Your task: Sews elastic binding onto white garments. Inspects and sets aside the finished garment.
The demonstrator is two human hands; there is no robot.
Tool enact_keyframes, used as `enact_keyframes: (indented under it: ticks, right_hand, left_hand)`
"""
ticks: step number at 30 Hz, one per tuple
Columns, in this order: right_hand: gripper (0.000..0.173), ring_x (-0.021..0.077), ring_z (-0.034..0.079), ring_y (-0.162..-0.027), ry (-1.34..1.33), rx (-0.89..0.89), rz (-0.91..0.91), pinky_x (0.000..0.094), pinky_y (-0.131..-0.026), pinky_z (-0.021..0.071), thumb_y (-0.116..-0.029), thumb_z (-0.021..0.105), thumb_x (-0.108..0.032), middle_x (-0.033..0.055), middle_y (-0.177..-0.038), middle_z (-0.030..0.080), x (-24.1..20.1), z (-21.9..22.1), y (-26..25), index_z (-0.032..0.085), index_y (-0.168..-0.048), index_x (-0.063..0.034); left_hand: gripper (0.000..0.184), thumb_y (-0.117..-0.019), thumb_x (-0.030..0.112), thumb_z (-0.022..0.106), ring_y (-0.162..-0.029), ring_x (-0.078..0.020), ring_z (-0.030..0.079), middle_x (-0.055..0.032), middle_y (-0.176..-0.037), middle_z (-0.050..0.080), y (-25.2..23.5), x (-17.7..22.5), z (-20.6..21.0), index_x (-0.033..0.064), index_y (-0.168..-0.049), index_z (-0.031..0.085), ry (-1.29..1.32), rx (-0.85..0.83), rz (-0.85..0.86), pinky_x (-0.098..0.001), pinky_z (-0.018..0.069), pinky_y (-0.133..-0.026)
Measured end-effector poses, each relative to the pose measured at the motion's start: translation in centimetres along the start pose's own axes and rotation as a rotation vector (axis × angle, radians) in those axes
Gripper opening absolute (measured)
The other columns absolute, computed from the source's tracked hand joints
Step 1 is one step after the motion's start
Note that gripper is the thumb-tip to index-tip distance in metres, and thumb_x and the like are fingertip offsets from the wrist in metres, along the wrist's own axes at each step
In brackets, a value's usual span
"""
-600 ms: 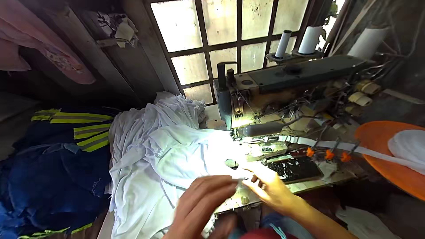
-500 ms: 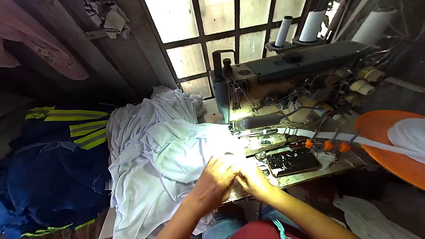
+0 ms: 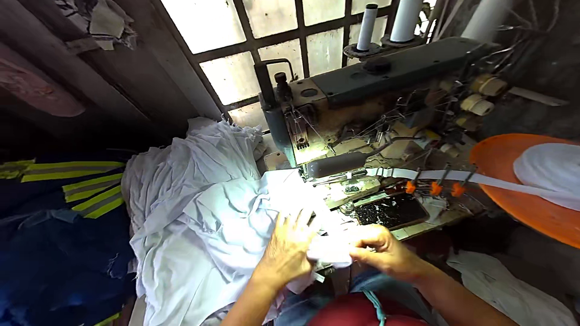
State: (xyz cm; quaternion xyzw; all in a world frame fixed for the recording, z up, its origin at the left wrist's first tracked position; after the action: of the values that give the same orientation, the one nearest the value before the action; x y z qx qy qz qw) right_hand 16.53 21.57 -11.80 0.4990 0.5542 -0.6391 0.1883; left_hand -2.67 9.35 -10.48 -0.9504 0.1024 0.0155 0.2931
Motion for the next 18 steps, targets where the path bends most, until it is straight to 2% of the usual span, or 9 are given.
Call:
enact_keyframes:
  ticks: [1, 3, 4, 6, 9, 10, 12, 15, 18]
  right_hand:
    - [0.024, -0.0059, 0.061, -0.075, -0.073, 0.023, 0.018, 0.0117, -0.069, 0.0517, -0.1015, 0.061, -0.019, -0.0042, -0.081, 0.066, 0.1, -0.5, 0.0, 0.067, -0.083, -0.0053]
    - [0.021, -0.0061, 0.063, -0.078, -0.141, 0.041, 0.040, 0.0127, -0.070, 0.0544, -0.1013, 0.064, -0.024, -0.0082, -0.087, 0.068, 0.5, -1.2, 0.1, 0.069, -0.085, -0.0112]
    - [0.019, -0.0056, 0.063, -0.078, -0.134, 0.042, 0.054, 0.0129, -0.070, 0.0543, -0.1005, 0.065, -0.023, -0.0076, -0.088, 0.068, 0.8, -1.2, 0.3, 0.069, -0.087, -0.0108]
    - [0.016, -0.0053, 0.061, -0.080, -0.090, 0.033, 0.097, 0.0128, -0.071, 0.0522, -0.0986, 0.067, -0.019, -0.0056, -0.089, 0.068, 1.7, -0.6, 0.8, 0.069, -0.088, -0.0076]
    - [0.010, -0.0031, 0.064, -0.078, -0.193, 0.015, 0.185, 0.0150, -0.070, 0.0547, -0.0978, 0.067, -0.013, -0.0055, -0.088, 0.069, 3.2, 0.9, 1.5, 0.071, -0.092, -0.0063]
    - [0.009, -0.0011, 0.066, -0.075, -0.249, 0.016, 0.216, 0.0171, -0.068, 0.0566, -0.0988, 0.066, -0.013, -0.0053, -0.087, 0.071, 3.5, 1.3, 1.7, 0.071, -0.094, -0.0071]
    - [0.009, 0.0006, 0.067, -0.070, -0.296, 0.025, 0.239, 0.0183, -0.063, 0.0573, -0.1002, 0.064, -0.012, -0.0051, -0.084, 0.071, 3.7, 1.7, 1.7, 0.070, -0.096, -0.0076]
    - [0.015, 0.0008, 0.066, -0.069, -0.092, 0.091, 0.149, 0.0164, -0.065, 0.0561, -0.1003, 0.062, -0.012, 0.0004, -0.081, 0.070, 3.8, 1.7, 0.9, 0.069, -0.093, -0.0004]
    - [0.023, 0.0038, 0.064, -0.070, 0.101, 0.081, 0.085, 0.0178, -0.068, 0.0541, -0.1015, 0.060, -0.015, 0.0064, -0.078, 0.069, 4.2, 1.2, -0.7, 0.070, -0.091, 0.0035]
  left_hand:
    - [0.052, -0.0770, 0.033, 0.065, -0.113, -0.0413, 0.068, -0.0214, -0.125, 0.070, -0.2, -1.0, 0.6, 0.0012, -0.118, 0.074, -0.071, 0.017, -0.048, -0.0584, 0.0517, -0.089]
    - [0.029, -0.0860, 0.013, 0.060, -0.102, -0.0378, 0.072, -0.0185, -0.114, 0.075, -1.3, -2.6, 0.0, -0.0006, -0.105, 0.076, -0.094, 0.115, -0.147, -0.0517, 0.0563, -0.082]
    - [0.026, -0.0887, 0.009, 0.057, -0.096, -0.0369, 0.073, -0.0181, -0.109, 0.076, -1.9, -3.2, -0.7, -0.0021, -0.104, 0.076, -0.066, 0.106, -0.200, -0.0504, 0.0568, -0.079]
    - [0.029, -0.0880, 0.001, 0.054, -0.097, -0.0381, 0.073, -0.0192, -0.111, 0.075, -2.7, -4.3, -1.7, -0.0044, -0.109, 0.075, -0.016, -0.015, -0.268, -0.0525, 0.0563, -0.082]
    - [0.038, -0.0858, -0.002, 0.057, -0.108, -0.0400, 0.071, -0.0210, -0.119, 0.072, -3.5, -5.1, -2.3, -0.0015, -0.120, 0.072, -0.014, -0.168, -0.251, -0.0547, 0.0546, -0.089]
    - [0.042, -0.0878, -0.003, 0.057, -0.115, -0.0414, 0.068, -0.0224, -0.125, 0.070, -3.7, -5.1, -2.6, 0.0013, -0.128, 0.070, 0.005, -0.238, -0.263, -0.0557, 0.0525, -0.094]
    - [0.046, -0.0905, -0.005, 0.056, -0.124, -0.0433, 0.063, -0.0245, -0.134, 0.065, -4.3, -5.2, -3.1, 0.0060, -0.134, 0.068, 0.052, -0.354, -0.295, -0.0566, 0.0476, -0.103]
    - [0.051, -0.0885, -0.009, 0.059, -0.128, -0.0453, 0.059, -0.0265, -0.136, 0.062, -5.5, -5.8, -3.6, 0.0071, -0.137, 0.066, 0.082, -0.445, -0.298, -0.0590, 0.0444, -0.105]
    - [0.049, -0.0945, -0.007, 0.056, -0.129, -0.0439, 0.058, -0.0256, -0.137, 0.062, -6.9, -7.4, -3.0, 0.0100, -0.139, 0.064, 0.038, -0.534, -0.319, -0.0602, 0.0434, -0.106]
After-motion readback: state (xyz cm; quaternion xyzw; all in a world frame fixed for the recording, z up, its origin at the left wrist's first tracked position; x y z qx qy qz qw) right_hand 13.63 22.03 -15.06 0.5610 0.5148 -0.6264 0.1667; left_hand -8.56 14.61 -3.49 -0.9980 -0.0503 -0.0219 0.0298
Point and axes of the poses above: each hand's wrist, its own y-axis away from the middle knuckle, its own z-axis out of the palm, x = y × z, the point moved 2 cm from there along -y, towards the middle knuckle
